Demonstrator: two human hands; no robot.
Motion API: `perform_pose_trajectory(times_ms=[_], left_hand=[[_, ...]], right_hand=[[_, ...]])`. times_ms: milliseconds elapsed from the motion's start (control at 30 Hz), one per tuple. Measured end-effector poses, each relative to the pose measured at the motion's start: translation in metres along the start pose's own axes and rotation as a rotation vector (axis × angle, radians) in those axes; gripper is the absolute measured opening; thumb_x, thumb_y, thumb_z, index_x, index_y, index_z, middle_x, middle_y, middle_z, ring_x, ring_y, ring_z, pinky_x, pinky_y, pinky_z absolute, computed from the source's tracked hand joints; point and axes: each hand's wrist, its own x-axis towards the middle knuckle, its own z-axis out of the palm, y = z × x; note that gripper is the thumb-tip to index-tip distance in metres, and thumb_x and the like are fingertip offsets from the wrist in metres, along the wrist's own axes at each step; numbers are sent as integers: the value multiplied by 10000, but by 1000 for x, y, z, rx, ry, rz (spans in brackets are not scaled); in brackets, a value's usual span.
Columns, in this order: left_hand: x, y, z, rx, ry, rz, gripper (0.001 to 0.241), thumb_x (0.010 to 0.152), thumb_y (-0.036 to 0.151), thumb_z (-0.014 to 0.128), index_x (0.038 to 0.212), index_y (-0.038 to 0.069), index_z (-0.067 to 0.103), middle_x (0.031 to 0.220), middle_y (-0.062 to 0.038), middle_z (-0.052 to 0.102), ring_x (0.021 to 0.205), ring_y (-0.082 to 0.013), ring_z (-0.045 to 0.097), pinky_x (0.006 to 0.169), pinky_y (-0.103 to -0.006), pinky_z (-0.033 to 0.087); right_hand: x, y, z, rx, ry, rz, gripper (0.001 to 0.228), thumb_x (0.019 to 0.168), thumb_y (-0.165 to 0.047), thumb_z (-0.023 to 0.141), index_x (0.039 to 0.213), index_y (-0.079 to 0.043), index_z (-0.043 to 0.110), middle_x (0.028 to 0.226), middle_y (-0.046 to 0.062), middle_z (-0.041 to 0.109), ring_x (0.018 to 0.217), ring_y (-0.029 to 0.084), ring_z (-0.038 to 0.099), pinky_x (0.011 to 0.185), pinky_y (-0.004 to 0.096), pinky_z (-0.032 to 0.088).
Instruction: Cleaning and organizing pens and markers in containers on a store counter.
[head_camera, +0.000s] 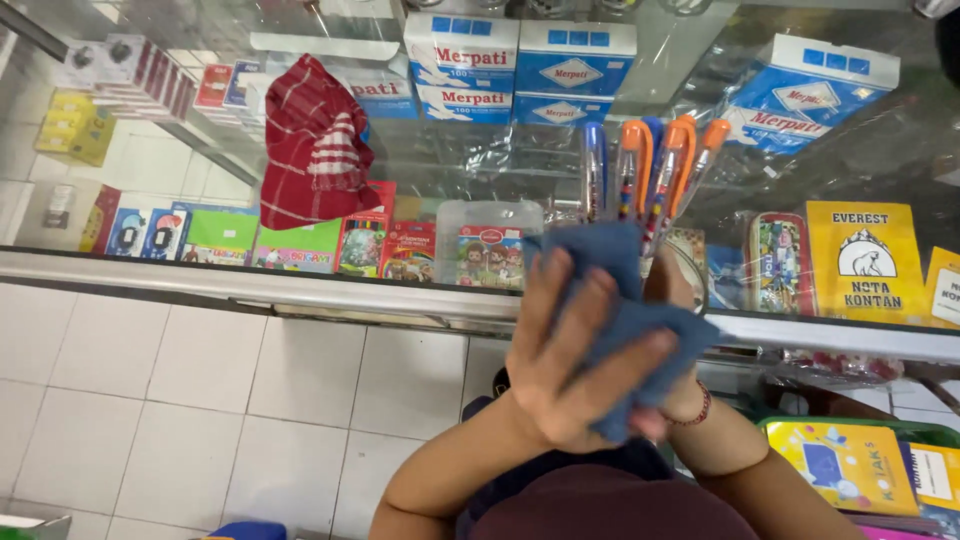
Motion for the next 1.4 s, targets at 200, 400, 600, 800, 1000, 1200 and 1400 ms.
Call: perform_pose_trajectory(times_ms=[200,400,600,800,1000,1200,1400], left_hand=[[2,1,-14,332,-80,525,562,1045,667,503,1219,204,770,1331,-31,699,1244,-274,630,1185,-535,312],[-32,-51,-31,49,-100,663,391,933,502,736,1096,146,735,1212,-72,762,1128,-263,729,1113,-488,479],[-19,-39,-23,-517,57,-295,581,920,376,773,1368,71,565,1323,-102,645,1221,-248,640,1095,-387,495],[-19,-49,-19,-1143,179,-918,612,927,146,771,1476,34,525,1232,-70,639,1062,-126,607,938,-276,507],[-35,-55,-26,-992,196,-977,532,896,19,757,1397,-39,587,1123,-61,721,941,-97,662,847,-254,556],[-46,-46,-53,-520,204,-831,511,867,-12,787,1348,-50,620,1135,-152,733,979,-181,698,882,-321,581],[-29,-30,-46,-52,166,-74,574,878,330,759,1308,11,549,1426,-308,483,1277,-462,573,1059,-496,519]], right_hand=[[-6,-8,4,163,51,59,1156,737,-844,650,1515,-22,413,1401,166,553,1285,308,565,1084,495,476],[10,-15,15,173,49,40,1175,725,-888,608,1482,-1,467,1291,204,569,1166,353,573,991,528,490],[27,15,32,109,81,-96,956,773,-599,857,1399,8,465,1186,196,574,1071,342,610,899,485,529],[26,66,5,-474,-41,-327,825,740,-191,945,1409,-53,483,1330,97,579,1214,232,588,1049,391,517],[29,51,17,-844,86,-474,944,588,-244,963,1345,-52,434,1260,66,485,1178,202,510,1029,362,470],[25,44,15,-729,88,-391,910,650,-214,950,1395,-59,452,1224,41,524,1124,168,555,993,306,502],[1,84,6,-287,52,-161,885,765,-380,885,1435,-45,414,1314,91,594,1202,202,612,1045,369,522]])
